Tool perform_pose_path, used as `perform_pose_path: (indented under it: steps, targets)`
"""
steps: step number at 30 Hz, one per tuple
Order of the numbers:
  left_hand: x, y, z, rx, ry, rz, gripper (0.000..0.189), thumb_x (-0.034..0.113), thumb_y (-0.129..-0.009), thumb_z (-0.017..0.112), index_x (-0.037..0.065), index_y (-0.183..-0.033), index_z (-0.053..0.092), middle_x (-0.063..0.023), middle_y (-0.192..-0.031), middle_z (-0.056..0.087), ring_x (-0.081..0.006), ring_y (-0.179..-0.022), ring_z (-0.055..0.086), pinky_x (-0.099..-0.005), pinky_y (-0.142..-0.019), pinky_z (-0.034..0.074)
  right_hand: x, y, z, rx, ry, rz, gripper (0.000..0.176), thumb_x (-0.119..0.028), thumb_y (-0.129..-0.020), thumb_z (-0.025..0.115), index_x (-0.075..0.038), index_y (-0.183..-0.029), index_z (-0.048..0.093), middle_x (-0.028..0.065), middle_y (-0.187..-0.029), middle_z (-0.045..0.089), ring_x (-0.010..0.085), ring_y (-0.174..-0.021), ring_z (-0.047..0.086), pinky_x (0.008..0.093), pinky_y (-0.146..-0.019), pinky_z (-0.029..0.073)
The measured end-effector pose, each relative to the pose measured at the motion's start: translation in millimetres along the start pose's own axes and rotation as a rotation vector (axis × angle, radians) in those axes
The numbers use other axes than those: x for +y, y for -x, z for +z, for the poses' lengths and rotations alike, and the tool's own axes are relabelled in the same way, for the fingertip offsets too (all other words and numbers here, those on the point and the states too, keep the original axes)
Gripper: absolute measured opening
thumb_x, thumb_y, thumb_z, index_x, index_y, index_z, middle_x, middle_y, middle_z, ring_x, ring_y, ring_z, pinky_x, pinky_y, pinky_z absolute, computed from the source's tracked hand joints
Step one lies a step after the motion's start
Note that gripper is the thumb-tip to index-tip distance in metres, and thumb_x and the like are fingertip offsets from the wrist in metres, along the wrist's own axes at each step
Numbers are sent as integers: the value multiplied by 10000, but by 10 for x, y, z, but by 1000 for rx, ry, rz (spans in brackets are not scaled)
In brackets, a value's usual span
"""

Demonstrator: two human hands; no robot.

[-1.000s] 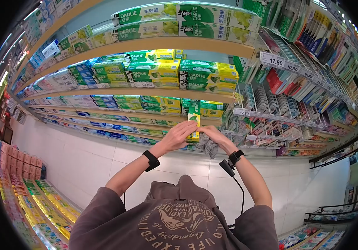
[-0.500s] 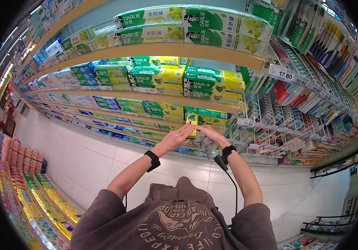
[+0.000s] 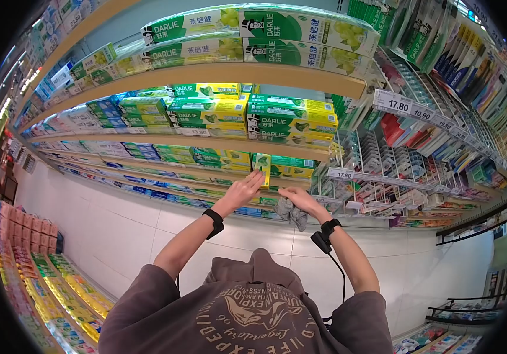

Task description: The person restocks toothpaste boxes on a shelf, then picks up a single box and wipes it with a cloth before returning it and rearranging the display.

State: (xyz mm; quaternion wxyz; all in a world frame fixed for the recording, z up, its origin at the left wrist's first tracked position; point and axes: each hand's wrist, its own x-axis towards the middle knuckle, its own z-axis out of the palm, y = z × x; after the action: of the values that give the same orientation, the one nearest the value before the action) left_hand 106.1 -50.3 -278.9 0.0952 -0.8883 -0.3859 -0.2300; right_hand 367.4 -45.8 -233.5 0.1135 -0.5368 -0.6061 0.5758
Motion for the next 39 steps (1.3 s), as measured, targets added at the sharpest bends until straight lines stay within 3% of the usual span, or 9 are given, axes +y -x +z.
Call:
perform_pose_path:
  steps: [7, 20, 26, 28, 34, 37, 39]
  targets:
    - [-26, -131, -35, 28, -15, 1, 480, 86, -807, 667, -21, -1266, 576, -141, -1350, 584, -314, -1304, 551, -379, -948, 556, 230, -17, -18, -21, 31, 35, 717, -574, -962, 592, 34, -1341, 603, 167, -1318, 624, 238, -1225, 558, 348, -1050, 404]
    - [-85, -107, 40, -34, 52, -111, 525, 72, -831, 678, 1, -1331, 537, -166, -1413, 548, -329, -1346, 518, -386, -970, 545, 117, -85, 153, -14, 20, -34, 672, -535, -980, 590, 24, -1353, 604, 148, -1339, 623, 222, -1240, 551, 348, -1058, 401]
    - [-11, 24, 35, 130, 325, -372, 608, 99, -806, 776, 25, -1355, 525, -187, -1405, 554, -366, -1277, 553, -424, -977, 527, 179, 15, 161, -15, -7, -17, 613, -486, -993, 596, 19, -1340, 618, 142, -1329, 636, 215, -1231, 563, 339, -1063, 397]
    - [-6, 49, 56, 172, 541, -551, 647, 184, -821, 825, -24, -1358, 530, -209, -1354, 599, -319, -1170, 648, -407, -881, 589, 188, 55, 168, -25, -24, -31, 598, -471, -999, 590, 20, -1339, 618, 137, -1317, 644, 216, -1226, 568, 338, -1068, 397]
    - [-27, 50, 175, 51, 690, -756, 739, 324, -888, 793, -123, -1376, 465, -230, -1205, 685, -269, -1046, 712, -373, -812, 601, 292, 123, 197, 31, -1, -50, 575, -460, -986, 613, 29, -1286, 641, 145, -1258, 667, 208, -1175, 594, 337, -1038, 420]
    - [-17, -3, 208, 76, 869, -830, 786, 424, -873, 784, -126, -1349, 487, -211, -1082, 729, -285, -983, 730, -379, -828, 571, 302, 207, 220, 46, -28, -18, 569, -466, -981, 619, 28, -1262, 649, 134, -1237, 669, 201, -1156, 591, 334, -1028, 422]
    - [-82, -1, 362, 66, 956, -851, 773, 425, -892, 763, -129, -1355, 486, -207, -1081, 732, -271, -975, 733, -373, -827, 571, 347, 235, 230, 53, -35, -7, 574, -473, -977, 623, 27, -1258, 650, 130, -1229, 669, 200, -1148, 590, 333, -1023, 422]
